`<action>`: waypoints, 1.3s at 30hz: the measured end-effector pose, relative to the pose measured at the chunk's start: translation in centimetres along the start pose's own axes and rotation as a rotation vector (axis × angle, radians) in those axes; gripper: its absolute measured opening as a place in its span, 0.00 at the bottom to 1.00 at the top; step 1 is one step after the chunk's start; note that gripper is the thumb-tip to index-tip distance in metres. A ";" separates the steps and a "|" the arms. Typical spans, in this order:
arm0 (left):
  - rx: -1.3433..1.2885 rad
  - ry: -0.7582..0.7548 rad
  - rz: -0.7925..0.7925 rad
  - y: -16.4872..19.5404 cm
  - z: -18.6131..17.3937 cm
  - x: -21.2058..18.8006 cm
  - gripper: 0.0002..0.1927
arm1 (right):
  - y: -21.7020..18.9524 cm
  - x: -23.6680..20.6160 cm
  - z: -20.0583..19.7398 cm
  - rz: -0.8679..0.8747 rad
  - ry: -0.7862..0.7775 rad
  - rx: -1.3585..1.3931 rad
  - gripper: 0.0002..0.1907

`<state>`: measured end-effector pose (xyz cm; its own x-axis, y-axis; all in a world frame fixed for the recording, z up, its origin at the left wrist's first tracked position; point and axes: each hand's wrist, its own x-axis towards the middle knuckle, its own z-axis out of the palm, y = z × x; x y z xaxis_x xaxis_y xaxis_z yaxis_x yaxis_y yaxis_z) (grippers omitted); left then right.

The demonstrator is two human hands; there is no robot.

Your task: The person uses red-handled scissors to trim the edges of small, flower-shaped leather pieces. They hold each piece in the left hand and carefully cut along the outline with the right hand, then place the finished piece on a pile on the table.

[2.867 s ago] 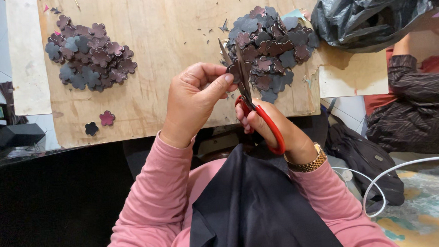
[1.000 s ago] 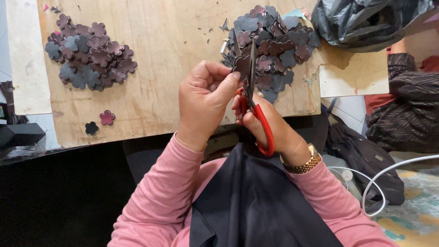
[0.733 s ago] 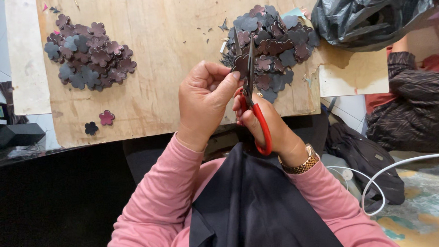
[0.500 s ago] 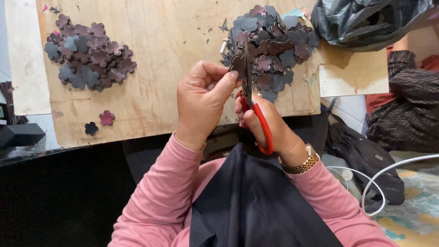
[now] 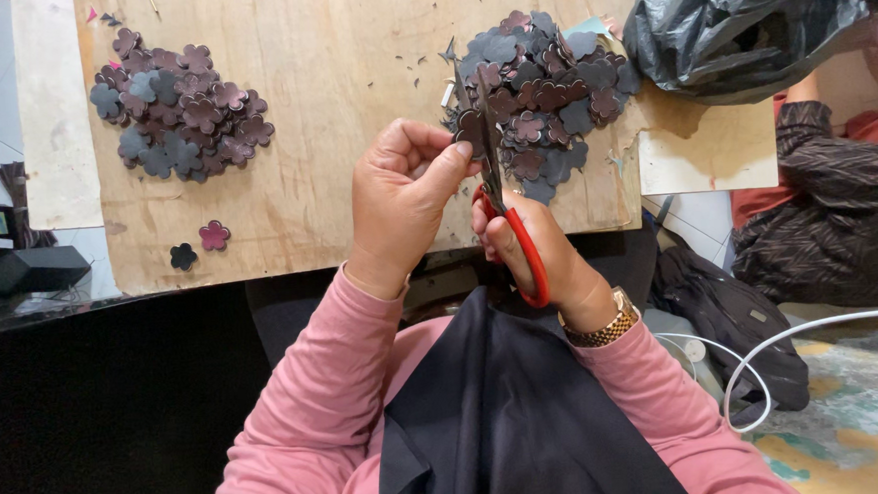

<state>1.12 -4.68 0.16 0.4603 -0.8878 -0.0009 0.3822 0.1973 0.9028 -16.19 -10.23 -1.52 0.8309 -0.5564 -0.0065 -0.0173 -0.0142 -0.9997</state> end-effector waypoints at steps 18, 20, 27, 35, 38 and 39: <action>0.054 -0.060 -0.058 1.1 -0.1 0.0 0.06 | -0.7 -0.1 0.1 -0.022 -0.084 0.134 0.44; 0.060 -0.091 -0.056 1.1 -0.1 0.0 0.06 | -0.8 -0.1 0.2 -0.020 -0.083 0.119 0.44; -0.060 -0.101 -0.129 0.8 -0.1 0.1 0.04 | 0.0 -0.1 0.5 -0.071 0.006 0.241 0.44; 0.073 -0.108 -0.104 0.7 -0.3 0.1 0.03 | 0.7 -0.4 0.2 -0.064 0.057 0.278 0.43; 0.066 -0.053 -0.146 0.7 -0.4 0.2 0.04 | 0.4 -0.5 0.0 -0.083 0.060 0.177 0.41; 0.050 -0.059 -0.140 0.7 -0.4 0.2 0.03 | 0.3 -0.4 -0.1 -0.066 0.048 0.169 0.41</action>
<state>1.84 -4.53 0.64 0.3567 -0.9284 -0.1045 0.3986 0.0500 0.9158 -16.57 -10.07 -1.85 0.7997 -0.5977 0.0565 0.1338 0.0857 -0.9873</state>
